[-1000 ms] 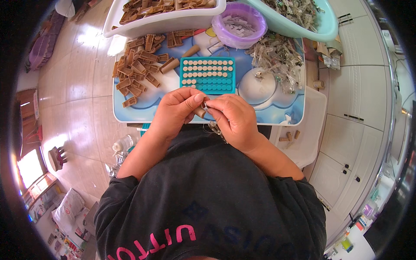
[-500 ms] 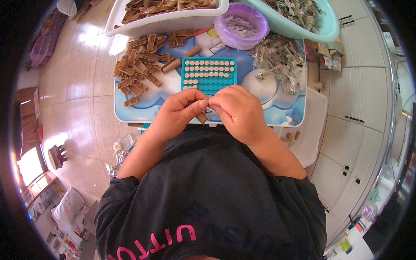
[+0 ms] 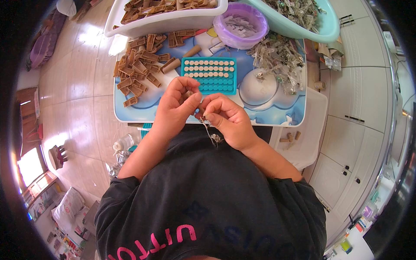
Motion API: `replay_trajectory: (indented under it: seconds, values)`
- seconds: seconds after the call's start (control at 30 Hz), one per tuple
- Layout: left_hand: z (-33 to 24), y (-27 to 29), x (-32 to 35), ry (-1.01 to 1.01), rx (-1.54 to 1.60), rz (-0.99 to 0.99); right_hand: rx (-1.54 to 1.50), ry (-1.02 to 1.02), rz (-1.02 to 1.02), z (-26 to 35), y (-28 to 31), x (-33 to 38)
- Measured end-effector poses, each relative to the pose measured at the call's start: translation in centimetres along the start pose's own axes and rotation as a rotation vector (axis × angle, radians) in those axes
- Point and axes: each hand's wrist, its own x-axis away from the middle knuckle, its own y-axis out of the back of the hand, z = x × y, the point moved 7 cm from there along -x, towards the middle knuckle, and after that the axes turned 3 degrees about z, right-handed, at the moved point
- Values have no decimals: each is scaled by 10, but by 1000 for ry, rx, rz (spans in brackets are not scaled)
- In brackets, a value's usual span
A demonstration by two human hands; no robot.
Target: The person assembles small plastic beads and cardboard pieces by hand at a table.
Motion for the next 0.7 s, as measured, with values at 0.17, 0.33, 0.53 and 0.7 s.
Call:
replay_trajectory:
  seconds: [0.17, 0.33, 0.53, 0.7]
  values:
    - [12, 3, -1, 137, 244, -16, 205, 138, -35, 9, 6, -2]
    - [18, 3, 1, 192, 381, -54, 457, 175, -83, 13, 4, -4]
    - [22, -6, 0, 166, 586, 131, 598, 337, -247, 36, 14, -15]
    - [23, -12, 2, 178, 615, 229, 698, 385, -255, 42, 12, -21]
